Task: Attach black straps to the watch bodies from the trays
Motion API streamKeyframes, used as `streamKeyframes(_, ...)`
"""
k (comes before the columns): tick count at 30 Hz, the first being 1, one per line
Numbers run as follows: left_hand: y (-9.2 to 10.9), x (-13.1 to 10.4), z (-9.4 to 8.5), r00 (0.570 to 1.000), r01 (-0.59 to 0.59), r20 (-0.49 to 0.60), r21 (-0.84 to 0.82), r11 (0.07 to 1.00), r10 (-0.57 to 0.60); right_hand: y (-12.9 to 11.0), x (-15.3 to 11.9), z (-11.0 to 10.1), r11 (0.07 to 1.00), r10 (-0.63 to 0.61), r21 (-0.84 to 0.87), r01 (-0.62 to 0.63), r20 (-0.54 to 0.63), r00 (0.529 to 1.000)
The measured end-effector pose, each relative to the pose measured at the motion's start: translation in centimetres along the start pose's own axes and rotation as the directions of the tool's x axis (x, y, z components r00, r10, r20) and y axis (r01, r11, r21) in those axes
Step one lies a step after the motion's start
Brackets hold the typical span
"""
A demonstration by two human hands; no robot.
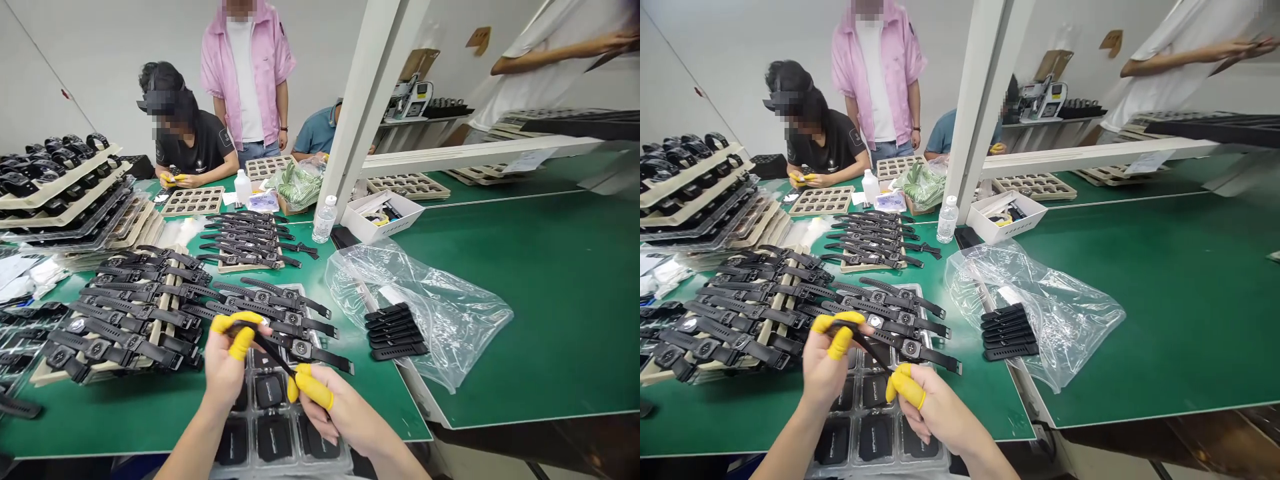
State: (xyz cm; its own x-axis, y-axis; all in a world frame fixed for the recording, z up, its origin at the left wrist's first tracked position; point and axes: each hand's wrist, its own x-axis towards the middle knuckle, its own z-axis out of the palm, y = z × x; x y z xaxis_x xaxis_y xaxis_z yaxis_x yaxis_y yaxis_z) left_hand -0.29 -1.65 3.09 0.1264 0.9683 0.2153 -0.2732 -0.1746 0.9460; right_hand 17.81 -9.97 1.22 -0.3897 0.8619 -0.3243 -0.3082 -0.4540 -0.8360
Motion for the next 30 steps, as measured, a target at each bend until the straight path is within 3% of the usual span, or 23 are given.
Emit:
streamKeyframes(2,0.0,0.3,0.0,0.983,0.089,-0.149,-0.099,0.991,-0.103,-0.5,-0.3,-0.6,0.997,0.015,-0.074,-0.015,-0.004,1.000)
streamKeyframes(4,-0.1,0.6,-0.1,0.967,0.118,-0.207,-0.137,0.983,-0.145,-1.0,-0.5,-1.1,0.990,0.005,-0.144,-0.010,-0.032,0.999)
streamKeyframes(8,0.1,1.4,-0.3,0.929,0.033,-0.360,-0.157,0.987,-0.088,-1.7,-0.9,-1.6,0.938,0.088,-0.332,-0.104,-0.062,0.994)
streamKeyframes(10,0.1,1.6,-0.6,0.918,0.051,-0.382,-0.148,0.988,-0.105,-1.7,-0.9,-1.6,0.932,0.090,-0.343,-0.120,-0.102,0.991)
streamKeyframes(11,0.0,1.6,-0.6,0.931,0.106,-0.335,-0.132,0.985,-0.145,-1.7,-0.8,-1.6,0.943,0.062,-0.319,-0.098,-0.123,0.990)
streamKeyframes(13,-0.4,1.2,-0.6,0.958,0.252,-0.127,-0.049,0.966,-0.256,-1.6,-0.5,-1.2,0.968,-0.025,-0.252,-0.014,-0.152,0.988)
streamKeyframes(15,-0.9,0.5,-0.4,0.944,0.300,0.110,0.113,0.947,-0.312,-1.5,-0.1,-0.7,0.980,-0.081,-0.192,0.052,-0.149,0.985)
streamKeyframes(17,-1.3,-0.3,-0.3,0.923,0.162,0.292,0.298,0.941,-0.252,-1.5,0.3,0.0,0.986,-0.102,-0.143,0.082,-0.144,0.984)
streamKeyframes(20,-1.8,-1.0,-0.5,0.866,-0.187,0.496,0.446,0.875,-0.068,-1.5,0.6,0.8,0.992,-0.098,-0.092,0.085,-0.143,0.985)
streamKeyframes(23,-1.9,-1.1,-0.8,0.801,-0.361,0.599,0.469,0.806,0.011,-1.4,0.6,1.1,0.994,-0.075,-0.085,0.066,-0.098,0.992)
streamKeyframes(27,-1.6,-0.9,-0.9,0.766,-0.421,0.643,0.482,0.768,0.017,-1.0,0.6,0.8,0.996,-0.090,-0.034,0.086,-0.106,0.990)
streamKeyframes(30,-1.3,-0.9,-0.7,0.767,-0.423,0.641,0.482,0.767,0.020,-0.5,0.8,0.7,0.992,-0.123,0.013,0.126,-0.158,0.980)
